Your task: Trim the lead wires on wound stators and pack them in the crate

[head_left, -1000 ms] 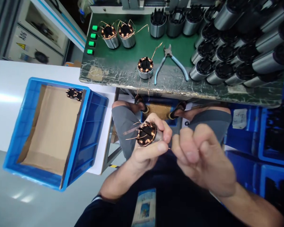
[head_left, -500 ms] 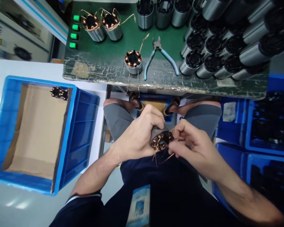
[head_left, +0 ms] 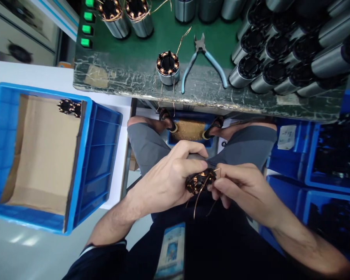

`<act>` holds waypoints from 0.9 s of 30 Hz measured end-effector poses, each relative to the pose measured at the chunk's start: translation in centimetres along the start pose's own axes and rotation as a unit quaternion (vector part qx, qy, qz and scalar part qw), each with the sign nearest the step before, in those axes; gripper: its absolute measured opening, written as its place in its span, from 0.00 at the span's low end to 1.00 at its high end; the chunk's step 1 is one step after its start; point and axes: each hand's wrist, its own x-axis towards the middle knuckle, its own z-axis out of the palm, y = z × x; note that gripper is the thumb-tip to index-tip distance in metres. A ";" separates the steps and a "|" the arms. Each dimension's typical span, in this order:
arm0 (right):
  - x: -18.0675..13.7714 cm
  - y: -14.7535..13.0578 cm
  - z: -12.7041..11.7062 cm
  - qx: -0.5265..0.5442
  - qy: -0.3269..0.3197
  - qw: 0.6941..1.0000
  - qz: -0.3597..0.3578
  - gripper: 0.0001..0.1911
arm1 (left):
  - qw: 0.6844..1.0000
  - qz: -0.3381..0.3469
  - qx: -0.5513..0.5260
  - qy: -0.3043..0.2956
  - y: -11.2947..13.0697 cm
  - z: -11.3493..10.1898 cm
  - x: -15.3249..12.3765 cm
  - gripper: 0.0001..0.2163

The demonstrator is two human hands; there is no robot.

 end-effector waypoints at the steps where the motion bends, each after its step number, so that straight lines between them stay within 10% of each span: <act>1: 0.1 0.0 0.1 0.000 -0.002 1.000 0.010 0.15 | 1.000 -0.005 0.000 0.002 0.1 0.0 0.0 0.18; 10: -0.9 0.9 1.5 0.074 0.005 0.997 -0.023 0.18 | 0.980 -0.051 -0.191 -0.035 -1.2 1.2 -0.4 0.31; 17: -0.5 0.2 1.9 -0.248 0.095 0.946 -0.186 0.12 | 0.791 -0.258 -0.549 0.076 -0.8 4.1 -0.4 0.32; 20: -0.3 0.2 2.1 -0.302 0.145 0.908 -0.250 0.08 | 0.767 -0.274 -0.565 0.129 -0.1 5.4 -0.3 0.26; 27: 1.8 -0.7 3.6 0.076 0.063 0.960 -0.262 0.23 | 0.792 -0.255 -0.521 0.188 -1.6 7.3 -0.3 0.22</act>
